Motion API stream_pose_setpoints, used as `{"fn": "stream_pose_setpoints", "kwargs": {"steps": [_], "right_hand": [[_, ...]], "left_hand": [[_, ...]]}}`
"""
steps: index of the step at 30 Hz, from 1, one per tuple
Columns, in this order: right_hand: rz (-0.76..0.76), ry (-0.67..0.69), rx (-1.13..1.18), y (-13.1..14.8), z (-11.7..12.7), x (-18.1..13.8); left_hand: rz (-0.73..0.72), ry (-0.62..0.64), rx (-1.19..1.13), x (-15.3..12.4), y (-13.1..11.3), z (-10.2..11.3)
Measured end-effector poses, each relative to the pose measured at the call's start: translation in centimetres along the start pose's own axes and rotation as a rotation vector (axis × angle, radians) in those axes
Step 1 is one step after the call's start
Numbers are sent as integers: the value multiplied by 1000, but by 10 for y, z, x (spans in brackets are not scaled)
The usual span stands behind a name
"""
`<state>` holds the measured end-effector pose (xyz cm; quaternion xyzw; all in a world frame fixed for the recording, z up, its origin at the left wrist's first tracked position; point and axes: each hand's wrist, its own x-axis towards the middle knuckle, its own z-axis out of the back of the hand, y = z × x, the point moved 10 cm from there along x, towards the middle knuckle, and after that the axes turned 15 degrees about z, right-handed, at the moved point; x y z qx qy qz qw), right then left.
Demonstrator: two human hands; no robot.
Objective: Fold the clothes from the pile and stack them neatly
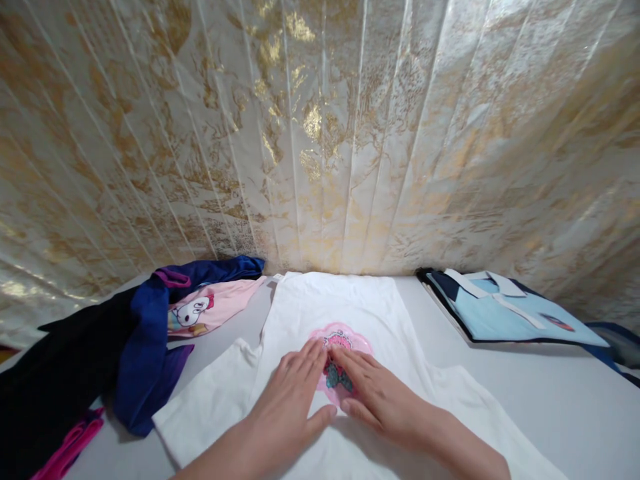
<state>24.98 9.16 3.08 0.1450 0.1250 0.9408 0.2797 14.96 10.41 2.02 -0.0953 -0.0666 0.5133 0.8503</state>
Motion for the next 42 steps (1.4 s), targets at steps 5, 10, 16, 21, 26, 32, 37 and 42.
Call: {"fn": "stream_pose_setpoints", "kwargs": {"steps": [5, 10, 16, 21, 26, 32, 37, 42], "right_hand": [[-201, 16, -68, -42, 5, -13], [-223, -52, -108, -53, 24, -27], [13, -9, 2, 26, 8, -31], [93, 70, 129, 52, -14, -35], [-6, 48, 216, 35, 5, -47], [-242, 42, 225, 7, 23, -69], [-196, 71, 362, 25, 12, -70], [-214, -69, 433, 18, 15, -67]], "left_hand": [[-41, 41, 35, 16, -9, -10], [-46, -9, 26, 9, -3, -14], [-87, -29, 27, 1, -10, -6], [-154, -61, 33, -19, -20, -6], [-171, -84, 30, -32, -20, -10], [-231, -114, -1, -34, -20, -15], [-200, -61, -23, -33, -26, -8], [-132, 40, -8, -29, -28, -2]]}}
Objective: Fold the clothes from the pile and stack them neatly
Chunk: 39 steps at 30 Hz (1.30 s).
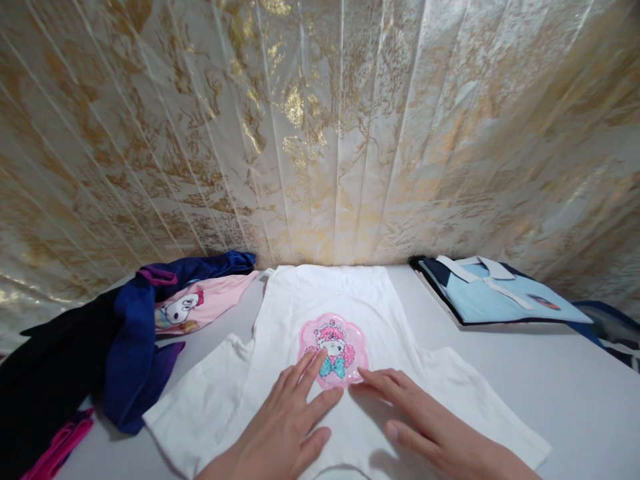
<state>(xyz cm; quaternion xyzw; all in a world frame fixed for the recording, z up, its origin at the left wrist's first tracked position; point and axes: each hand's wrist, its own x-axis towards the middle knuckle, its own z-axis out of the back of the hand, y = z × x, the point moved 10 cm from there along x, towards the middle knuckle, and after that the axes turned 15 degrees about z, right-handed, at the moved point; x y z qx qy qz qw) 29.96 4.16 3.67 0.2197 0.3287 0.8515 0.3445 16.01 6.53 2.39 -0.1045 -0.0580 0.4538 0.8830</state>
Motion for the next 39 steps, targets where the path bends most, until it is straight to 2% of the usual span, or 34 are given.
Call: {"fn": "stream_pose_setpoints", "kwargs": {"steps": [8, 11, 15, 19, 27, 32, 35, 39], "right_hand": [[-45, -125, -40, -20, 5, -1], [-19, -172, -15, -20, 7, -4], [43, -153, 27, -12, 5, -2], [36, -142, 28, -8, 7, 1], [-42, -124, -44, -17, 3, 1], [26, -108, -45, -6, 3, 2], [9, -75, -97, -7, 1, 5], [-30, -136, -145, -17, 6, 3]], "left_hand": [[67, 150, -48, 7, 7, -6], [103, 188, -64, 7, 10, -11], [78, 165, -73, 6, 5, -8], [61, 138, -72, 7, 1, -2], [86, 215, -67, 9, 2, -10], [81, 193, -67, 9, 3, -9], [67, 201, -58, 9, 1, -10], [14, 184, -51, 7, -7, -5]]}}
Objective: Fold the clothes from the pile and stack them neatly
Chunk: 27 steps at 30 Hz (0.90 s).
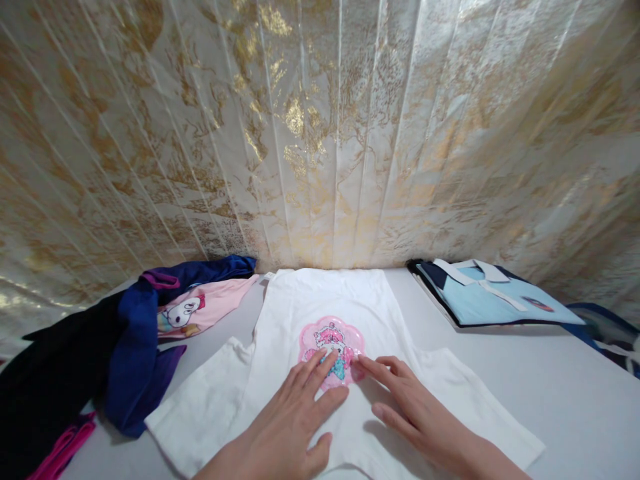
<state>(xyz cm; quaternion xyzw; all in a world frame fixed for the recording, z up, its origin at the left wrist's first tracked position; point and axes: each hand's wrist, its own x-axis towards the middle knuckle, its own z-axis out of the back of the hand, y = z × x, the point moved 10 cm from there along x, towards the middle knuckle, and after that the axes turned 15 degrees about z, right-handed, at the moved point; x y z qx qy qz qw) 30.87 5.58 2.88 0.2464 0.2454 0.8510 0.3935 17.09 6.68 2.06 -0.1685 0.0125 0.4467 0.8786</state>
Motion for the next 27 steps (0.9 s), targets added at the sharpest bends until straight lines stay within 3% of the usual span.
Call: {"fn": "stream_pose_setpoints", "kwargs": {"steps": [6, 13, 27], "right_hand": [[78, -19, 79, 5, 1, -2], [21, -106, 65, -2, 7, -5], [-23, -188, 122, -11, 8, -9]], "left_hand": [[32, 20, 2, 0, 1, 1], [92, 72, 14, 2, 9, -6], [61, 23, -4, 1, 8, -5]]}}
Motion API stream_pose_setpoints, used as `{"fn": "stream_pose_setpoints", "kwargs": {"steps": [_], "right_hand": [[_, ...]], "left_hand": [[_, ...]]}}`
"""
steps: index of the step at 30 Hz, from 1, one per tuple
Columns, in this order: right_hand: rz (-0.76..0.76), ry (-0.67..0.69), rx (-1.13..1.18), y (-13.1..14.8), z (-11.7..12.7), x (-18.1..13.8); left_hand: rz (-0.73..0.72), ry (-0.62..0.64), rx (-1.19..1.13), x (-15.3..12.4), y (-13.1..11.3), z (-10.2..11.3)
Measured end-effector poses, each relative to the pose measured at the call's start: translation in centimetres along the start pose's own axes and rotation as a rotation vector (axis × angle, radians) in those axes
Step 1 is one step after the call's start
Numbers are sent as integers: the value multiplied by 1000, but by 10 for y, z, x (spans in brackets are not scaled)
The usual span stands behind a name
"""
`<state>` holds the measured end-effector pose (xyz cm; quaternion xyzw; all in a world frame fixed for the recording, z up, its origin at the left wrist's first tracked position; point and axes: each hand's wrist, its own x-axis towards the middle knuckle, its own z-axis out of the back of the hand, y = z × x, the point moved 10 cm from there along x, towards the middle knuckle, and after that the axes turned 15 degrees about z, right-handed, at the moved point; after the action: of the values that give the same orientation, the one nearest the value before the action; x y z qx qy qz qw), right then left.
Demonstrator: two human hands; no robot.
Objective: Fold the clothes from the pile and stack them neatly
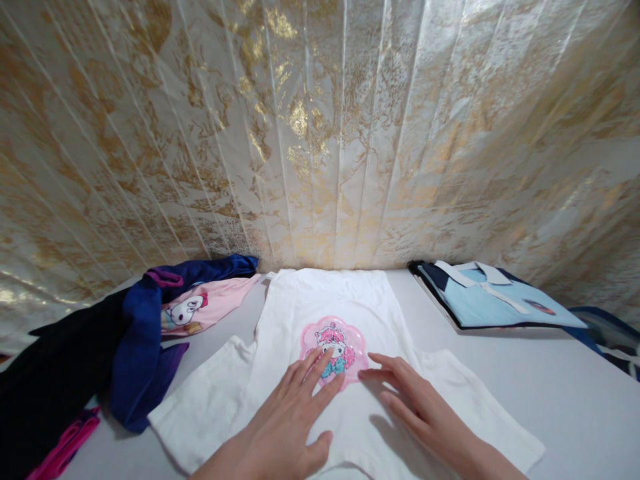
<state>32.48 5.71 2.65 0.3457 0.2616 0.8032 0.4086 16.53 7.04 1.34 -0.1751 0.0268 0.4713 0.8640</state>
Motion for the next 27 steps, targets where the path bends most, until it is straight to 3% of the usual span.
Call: {"fn": "stream_pose_setpoints", "kwargs": {"steps": [6, 14, 24, 27], "right_hand": [[4, -16, 15, 3, 2, 2], [39, 38, -32, 8, -1, 3], [1, 4, -59, 3, 1, 2], [39, 50, -67, 9, -2, 3]], "left_hand": [[-43, -30, -21, -1, -2, 2], [-101, -98, -16, 7, -26, 10], [-84, -111, -19, 9, -20, 5], [-51, -82, -10, 10, -17, 2]]}}
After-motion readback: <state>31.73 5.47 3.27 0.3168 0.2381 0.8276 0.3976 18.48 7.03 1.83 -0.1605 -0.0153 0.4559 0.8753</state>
